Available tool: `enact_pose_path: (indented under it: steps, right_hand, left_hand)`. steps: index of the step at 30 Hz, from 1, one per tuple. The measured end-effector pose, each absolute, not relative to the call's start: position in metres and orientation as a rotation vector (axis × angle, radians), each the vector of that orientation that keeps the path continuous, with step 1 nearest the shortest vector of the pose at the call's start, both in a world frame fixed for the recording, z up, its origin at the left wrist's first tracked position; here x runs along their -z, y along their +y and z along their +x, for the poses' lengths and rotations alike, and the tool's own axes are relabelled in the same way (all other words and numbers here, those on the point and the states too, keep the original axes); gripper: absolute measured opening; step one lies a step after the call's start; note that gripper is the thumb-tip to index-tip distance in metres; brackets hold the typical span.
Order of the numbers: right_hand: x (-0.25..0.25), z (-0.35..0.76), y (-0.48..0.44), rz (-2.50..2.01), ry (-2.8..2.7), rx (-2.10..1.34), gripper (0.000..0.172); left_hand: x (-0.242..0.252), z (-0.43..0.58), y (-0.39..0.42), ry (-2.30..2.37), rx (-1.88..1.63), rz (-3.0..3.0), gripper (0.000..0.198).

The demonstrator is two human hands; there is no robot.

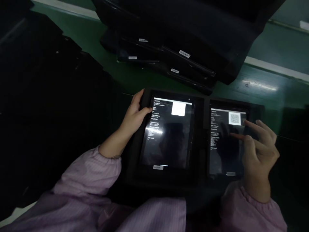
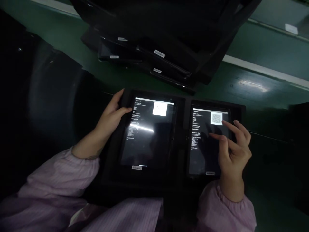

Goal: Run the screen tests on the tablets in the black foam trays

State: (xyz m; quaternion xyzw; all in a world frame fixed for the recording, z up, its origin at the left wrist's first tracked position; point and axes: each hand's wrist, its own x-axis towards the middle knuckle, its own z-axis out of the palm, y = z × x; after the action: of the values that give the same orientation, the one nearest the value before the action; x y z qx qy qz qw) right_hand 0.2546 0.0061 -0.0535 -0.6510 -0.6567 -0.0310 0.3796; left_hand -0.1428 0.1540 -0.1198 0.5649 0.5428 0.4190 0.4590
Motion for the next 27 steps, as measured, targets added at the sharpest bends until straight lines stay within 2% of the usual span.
enact_pose_path:
  steps: [4, 9, 17, 27]
  right_hand:
    - [0.054, 0.243, 0.01, -1.649, -1.624, 0.108, 0.036]
    - [0.064, 0.241, 0.014, -1.709, -1.636, 0.141, 0.032]
    - [0.074, 0.239, 0.019, -1.861, -1.726, 0.058, 0.041]
    - [0.082, 0.251, 0.021, -1.842, -1.544, 0.148, 0.051]
  left_hand:
    - [0.12, -0.142, 0.156, 1.419, -0.98, 1.511, 0.085]
    - [0.112, -0.136, 0.153, 1.526, -0.909, 1.65, 0.098]
    - [0.107, -0.129, 0.154, 1.487, -1.104, 1.357, 0.065]
    - [0.11, -0.129, 0.158, 1.422, -1.02, 1.376, 0.078]
